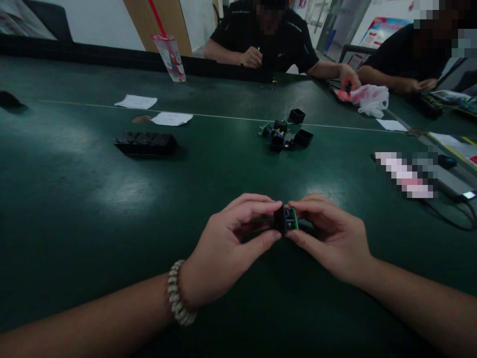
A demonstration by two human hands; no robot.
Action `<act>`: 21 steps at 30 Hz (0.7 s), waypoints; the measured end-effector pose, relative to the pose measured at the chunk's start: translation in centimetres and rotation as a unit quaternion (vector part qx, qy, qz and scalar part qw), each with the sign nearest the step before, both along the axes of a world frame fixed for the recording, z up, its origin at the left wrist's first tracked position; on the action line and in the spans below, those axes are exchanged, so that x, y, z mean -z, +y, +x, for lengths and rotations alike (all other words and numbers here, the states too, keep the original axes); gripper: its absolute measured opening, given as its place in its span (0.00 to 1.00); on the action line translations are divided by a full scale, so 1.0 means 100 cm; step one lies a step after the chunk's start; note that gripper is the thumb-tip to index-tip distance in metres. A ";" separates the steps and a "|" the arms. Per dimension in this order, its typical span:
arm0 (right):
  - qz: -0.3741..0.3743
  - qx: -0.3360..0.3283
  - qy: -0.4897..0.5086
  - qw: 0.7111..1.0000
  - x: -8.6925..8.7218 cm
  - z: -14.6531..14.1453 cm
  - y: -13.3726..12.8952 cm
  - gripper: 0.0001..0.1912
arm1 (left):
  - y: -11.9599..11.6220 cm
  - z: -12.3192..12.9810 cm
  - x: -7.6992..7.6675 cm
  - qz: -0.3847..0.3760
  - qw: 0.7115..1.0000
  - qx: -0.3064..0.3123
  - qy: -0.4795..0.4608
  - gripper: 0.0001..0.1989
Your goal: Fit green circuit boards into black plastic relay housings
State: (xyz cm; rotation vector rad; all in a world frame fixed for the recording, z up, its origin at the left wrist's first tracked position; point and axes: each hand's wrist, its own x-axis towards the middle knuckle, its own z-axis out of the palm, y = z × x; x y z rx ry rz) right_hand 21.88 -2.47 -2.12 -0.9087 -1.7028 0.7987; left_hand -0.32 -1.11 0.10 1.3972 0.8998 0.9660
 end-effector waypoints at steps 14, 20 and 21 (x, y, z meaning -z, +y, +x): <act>0.079 0.046 -0.069 0.993 -0.002 -0.002 0.000 0.18 | 0.003 0.002 0.003 -0.124 0.988 0.034 -0.088 0.17; 0.093 0.065 -0.083 0.990 -0.002 -0.001 -0.001 0.21 | 0.005 0.003 0.002 -0.139 0.988 0.021 -0.066 0.15; 0.105 0.068 -0.094 0.988 -0.003 -0.001 -0.001 0.21 | 0.005 0.003 0.002 -0.144 0.987 0.024 -0.069 0.15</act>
